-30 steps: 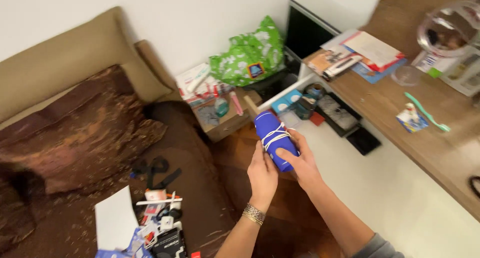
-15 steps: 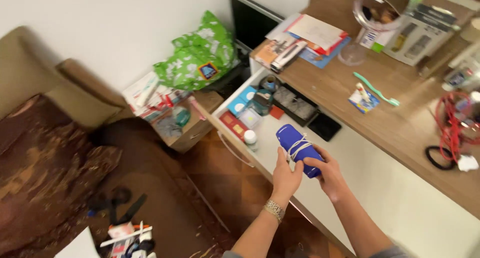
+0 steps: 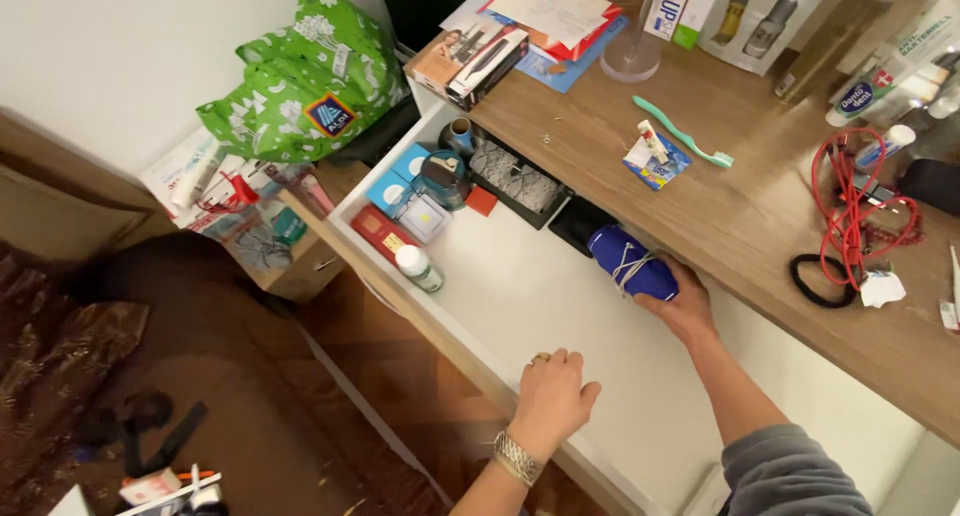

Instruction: Organizing various personal items by sorting them between a desk drawer and a bed.

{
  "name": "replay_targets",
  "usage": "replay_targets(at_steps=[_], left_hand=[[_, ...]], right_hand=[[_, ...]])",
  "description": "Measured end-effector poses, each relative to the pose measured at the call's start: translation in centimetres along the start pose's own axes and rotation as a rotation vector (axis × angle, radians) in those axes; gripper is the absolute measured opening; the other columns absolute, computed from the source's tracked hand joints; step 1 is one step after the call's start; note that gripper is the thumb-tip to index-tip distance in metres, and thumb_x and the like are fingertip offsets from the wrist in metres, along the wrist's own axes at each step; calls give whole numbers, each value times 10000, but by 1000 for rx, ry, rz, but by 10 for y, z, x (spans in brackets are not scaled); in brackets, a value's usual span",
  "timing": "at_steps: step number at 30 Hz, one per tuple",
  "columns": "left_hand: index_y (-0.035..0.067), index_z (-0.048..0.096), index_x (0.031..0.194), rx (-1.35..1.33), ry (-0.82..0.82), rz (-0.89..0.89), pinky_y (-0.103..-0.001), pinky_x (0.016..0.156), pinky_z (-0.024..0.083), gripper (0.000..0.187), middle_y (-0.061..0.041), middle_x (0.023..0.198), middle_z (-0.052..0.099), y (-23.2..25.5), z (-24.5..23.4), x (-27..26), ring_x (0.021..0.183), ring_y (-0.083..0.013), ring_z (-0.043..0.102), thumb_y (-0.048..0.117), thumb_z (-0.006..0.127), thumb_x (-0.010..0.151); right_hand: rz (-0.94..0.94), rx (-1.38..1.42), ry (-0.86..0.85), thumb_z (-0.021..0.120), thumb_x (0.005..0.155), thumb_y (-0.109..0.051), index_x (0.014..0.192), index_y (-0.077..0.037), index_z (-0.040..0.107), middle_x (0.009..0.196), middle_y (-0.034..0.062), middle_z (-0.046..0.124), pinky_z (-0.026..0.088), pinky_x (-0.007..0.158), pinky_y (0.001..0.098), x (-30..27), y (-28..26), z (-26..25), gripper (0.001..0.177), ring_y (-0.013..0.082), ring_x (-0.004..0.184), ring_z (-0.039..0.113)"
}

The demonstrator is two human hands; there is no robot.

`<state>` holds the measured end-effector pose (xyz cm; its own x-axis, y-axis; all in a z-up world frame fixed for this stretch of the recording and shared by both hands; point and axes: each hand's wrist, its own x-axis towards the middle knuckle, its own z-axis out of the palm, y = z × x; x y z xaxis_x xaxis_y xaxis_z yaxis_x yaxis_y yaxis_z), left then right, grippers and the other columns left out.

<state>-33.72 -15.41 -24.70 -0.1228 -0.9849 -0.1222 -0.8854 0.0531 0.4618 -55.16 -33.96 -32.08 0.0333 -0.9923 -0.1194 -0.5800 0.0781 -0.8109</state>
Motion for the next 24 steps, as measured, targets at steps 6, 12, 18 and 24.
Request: replay_targets(at_steps=[6, 12, 18, 24], left_hand=[[15, 622, 1041, -15, 29, 3, -545, 771, 481, 343, -179, 1039, 603, 17, 19, 5, 950, -407, 569, 345, 643, 949], [-7, 574, 1114, -12, 64, 123, -592, 803, 469, 422, -264, 1357, 507, 35, 20, 13, 1096, -498, 530, 281, 713, 840], [7, 557, 1328, 24, -8, 100, -598, 927, 403, 594, -281, 1509, 429, 45, 38, 10, 1269, -534, 446, 340, 733, 868], [21, 584, 1279, 60, -39, 108, -588, 908, 417, 560, -273, 1480, 451, 42, 45, -1, 1228, -532, 483, 347, 751, 855]], right_hand=[[-235, -281, -46, 830, 664, -336, 1491, -195, 521, 1492, 61, 564, 353, 1151, 406, 37, 63, -7, 894, 272, 1373, 498], [-425, -408, 67, 761, 754, -318, 1485, -229, 540, 1481, 29, 592, 392, 1141, 416, 43, 82, 1, 769, 266, 1371, 524], [-794, -979, 415, 725, 629, -254, 1511, -338, 554, 1526, -69, 571, 576, 778, 418, 27, 86, 6, 903, 255, 1066, 618], [-974, -870, 488, 640, 868, -358, 1393, -244, 642, 1499, 133, 543, 530, 898, 520, -3, 61, 14, 537, 397, 1256, 566]])
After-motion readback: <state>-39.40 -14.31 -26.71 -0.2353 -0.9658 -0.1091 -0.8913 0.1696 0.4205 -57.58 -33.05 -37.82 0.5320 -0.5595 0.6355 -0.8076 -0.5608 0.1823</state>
